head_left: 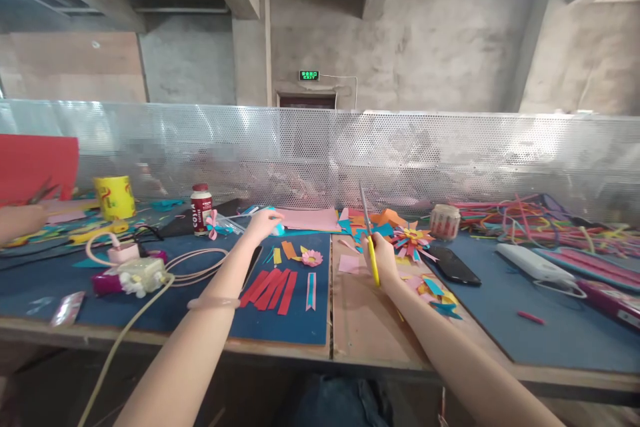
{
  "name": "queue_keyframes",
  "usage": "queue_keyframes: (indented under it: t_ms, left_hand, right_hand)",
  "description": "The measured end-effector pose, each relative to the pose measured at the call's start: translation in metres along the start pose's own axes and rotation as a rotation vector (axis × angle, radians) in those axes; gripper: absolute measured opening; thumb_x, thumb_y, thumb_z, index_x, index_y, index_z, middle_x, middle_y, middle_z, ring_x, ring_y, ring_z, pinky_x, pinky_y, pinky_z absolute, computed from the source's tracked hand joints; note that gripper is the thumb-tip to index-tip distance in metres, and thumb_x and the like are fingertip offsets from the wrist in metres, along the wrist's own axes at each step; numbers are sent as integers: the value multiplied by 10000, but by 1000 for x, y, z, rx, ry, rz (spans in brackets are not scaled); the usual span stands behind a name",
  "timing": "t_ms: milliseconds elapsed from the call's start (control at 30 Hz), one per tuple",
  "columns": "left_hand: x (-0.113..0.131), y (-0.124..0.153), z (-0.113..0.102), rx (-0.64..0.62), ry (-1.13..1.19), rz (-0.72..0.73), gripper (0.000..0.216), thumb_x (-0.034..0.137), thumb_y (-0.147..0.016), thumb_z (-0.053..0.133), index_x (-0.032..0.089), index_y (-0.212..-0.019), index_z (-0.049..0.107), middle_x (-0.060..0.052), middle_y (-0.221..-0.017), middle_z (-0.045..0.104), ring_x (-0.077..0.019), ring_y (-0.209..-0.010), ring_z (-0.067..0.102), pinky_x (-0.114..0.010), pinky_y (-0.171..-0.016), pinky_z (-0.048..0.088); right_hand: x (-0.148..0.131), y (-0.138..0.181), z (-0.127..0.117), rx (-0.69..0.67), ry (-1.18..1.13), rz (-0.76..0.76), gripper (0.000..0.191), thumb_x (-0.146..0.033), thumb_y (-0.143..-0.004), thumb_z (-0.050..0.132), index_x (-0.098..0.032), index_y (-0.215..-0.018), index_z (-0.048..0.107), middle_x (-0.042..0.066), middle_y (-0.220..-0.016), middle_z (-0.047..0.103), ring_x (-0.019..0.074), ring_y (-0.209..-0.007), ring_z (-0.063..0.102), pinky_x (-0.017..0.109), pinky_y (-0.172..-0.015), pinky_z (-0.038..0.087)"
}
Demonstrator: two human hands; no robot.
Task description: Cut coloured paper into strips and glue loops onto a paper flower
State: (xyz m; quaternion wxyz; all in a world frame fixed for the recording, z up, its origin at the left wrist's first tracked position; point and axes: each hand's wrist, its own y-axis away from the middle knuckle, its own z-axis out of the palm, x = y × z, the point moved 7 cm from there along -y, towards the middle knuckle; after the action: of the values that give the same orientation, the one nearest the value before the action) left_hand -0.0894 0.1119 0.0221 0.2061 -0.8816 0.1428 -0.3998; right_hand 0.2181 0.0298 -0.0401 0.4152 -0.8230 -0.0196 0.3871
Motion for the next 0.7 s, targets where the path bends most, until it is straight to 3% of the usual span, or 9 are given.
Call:
queue_keyframes:
  t_ms: [133,200,367,433,567,700]
  left_hand:
    - [55,1,28,-38,242,133,267,106,-723,549,149,-944,693,-81,-906,703,-170,-742,641,-261,-635,487]
    - [81,3,44,-37,348,186,296,126,-725,577,162,-1006,667,-75,-879,695,-162,-741,637,-253,-624,488]
    - [119,2,79,29,563,235,700,120,-688,660,189,-1323,373,-23,-768,664,-137,-645,624,-251,-595,490]
    - [122,0,87,42,620,229,624,131,-682,674,156,-1250,417,-33,-764,669,-141,-644,629,-256,-592,492]
    - [117,-1,89,26,666,229,222,217,-686,681,133,-865,582,-49,-723,681,-156,-628,631,-261,-578,481]
    - [109,1,76,79,694,213,165,283,-700,660,140,-764,611,-50,-709,679,-184,-695,640,-248,-552,460]
  right_hand:
    - [-1,1,0,8,7,25,268,-413,-756,431,-231,-591,324,-36,-524,438,134,-505,371,246,-497,273]
    - [0,2,1,13,9,44,274,-424,-759,441,-232,-601,328,-40,-531,433,135,-506,370,248,-498,271]
    - [-5,6,2,26,1,76,252,-463,-766,462,-227,-702,399,-9,-651,510,165,-579,461,262,-529,328]
    - [-7,7,2,32,-3,79,259,-473,-757,483,-224,-766,412,24,-744,539,191,-659,501,284,-579,370]
    - [-10,3,3,23,-17,79,322,-505,-722,522,-220,-816,406,80,-867,536,248,-833,510,351,-704,408]
    - [-13,-3,6,-47,-69,108,338,-536,-711,525,-219,-772,425,85,-850,550,270,-891,512,367,-738,416]
